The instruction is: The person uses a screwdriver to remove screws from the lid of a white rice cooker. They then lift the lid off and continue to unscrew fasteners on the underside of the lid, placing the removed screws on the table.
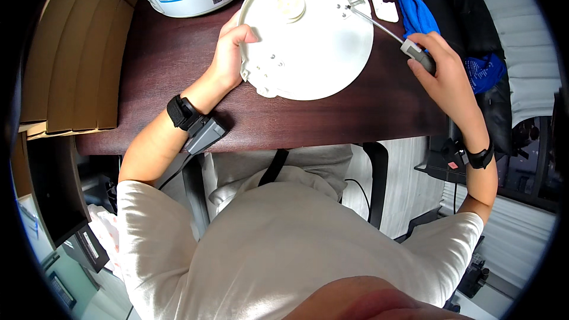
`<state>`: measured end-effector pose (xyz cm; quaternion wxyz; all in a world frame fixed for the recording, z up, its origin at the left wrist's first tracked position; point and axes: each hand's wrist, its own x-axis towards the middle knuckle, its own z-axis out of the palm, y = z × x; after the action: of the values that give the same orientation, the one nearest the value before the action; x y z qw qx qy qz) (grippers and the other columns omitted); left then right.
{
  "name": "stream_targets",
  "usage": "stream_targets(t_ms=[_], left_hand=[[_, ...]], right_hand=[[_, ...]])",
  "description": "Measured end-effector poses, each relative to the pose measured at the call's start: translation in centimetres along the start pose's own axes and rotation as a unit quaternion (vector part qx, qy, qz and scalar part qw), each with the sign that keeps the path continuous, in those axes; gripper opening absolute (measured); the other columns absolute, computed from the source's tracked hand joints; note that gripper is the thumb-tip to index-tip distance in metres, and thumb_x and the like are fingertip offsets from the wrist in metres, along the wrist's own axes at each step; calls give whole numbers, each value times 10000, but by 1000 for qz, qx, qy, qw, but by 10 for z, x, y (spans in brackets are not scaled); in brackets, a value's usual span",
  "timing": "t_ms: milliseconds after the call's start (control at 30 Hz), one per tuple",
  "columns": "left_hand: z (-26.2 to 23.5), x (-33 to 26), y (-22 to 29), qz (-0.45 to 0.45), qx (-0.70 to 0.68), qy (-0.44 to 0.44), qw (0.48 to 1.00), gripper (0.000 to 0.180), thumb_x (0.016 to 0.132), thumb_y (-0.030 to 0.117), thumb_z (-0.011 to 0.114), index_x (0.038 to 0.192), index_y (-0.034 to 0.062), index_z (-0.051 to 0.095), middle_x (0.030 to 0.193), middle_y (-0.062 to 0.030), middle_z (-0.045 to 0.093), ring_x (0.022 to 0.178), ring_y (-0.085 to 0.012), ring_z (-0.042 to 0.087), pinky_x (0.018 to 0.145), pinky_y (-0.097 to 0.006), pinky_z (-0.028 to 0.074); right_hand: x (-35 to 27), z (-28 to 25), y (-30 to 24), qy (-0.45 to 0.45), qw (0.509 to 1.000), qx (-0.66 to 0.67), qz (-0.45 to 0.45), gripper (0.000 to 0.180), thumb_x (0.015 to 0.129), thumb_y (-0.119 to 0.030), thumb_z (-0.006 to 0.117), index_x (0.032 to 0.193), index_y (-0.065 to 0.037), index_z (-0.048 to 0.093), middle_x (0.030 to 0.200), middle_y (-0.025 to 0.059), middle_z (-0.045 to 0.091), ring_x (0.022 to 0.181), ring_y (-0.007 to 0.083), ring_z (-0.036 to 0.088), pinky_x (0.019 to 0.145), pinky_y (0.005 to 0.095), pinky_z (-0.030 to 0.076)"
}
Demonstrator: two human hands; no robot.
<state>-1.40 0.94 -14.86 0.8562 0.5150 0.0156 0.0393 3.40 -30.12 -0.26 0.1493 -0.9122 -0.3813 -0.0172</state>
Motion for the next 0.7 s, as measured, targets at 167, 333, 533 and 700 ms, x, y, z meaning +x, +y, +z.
stream_targets(t_ms=[167, 333, 533, 700], left_hand=[[-2, 2, -3, 11, -5, 2, 1000, 615, 679, 85, 423, 1283, -31, 443, 1087, -150, 590, 938, -195, 609, 814, -299, 535], [-3, 1, -2, 15, 5, -10, 1000, 620, 680, 80, 422, 1289, -35, 439, 1093, -148, 590, 934, -186, 607, 803, -284, 528], [1, 0, -3, 20, -11, -18, 1000, 662, 671, 71, 426, 1324, -41, 419, 1112, -151, 597, 926, -179, 609, 796, -273, 525], [5, -3, 0, 15, -17, -18, 1000, 651, 666, 61, 427, 1309, -41, 437, 1098, -148, 604, 908, -173, 612, 785, -269, 523]], right_hand=[[2, -1, -3, -7, 1000, -5, 4, 271, 806, -21, 638, 1068, -1, 570, 911, 150, 557, 826, 329, 588, 732, 351, 473], [3, -4, -10, -17, 1000, -15, 15, 262, 806, -22, 637, 1058, 1, 573, 911, 151, 559, 828, 331, 585, 730, 358, 473], [8, -4, -20, -10, 999, -51, -18, 231, 801, -40, 641, 1019, 12, 588, 918, 202, 625, 832, 373, 612, 717, 394, 489], [19, -12, -40, -78, 994, -70, 32, 210, 803, -53, 637, 987, 35, 587, 814, 231, 631, 791, 393, 620, 699, 414, 498]])
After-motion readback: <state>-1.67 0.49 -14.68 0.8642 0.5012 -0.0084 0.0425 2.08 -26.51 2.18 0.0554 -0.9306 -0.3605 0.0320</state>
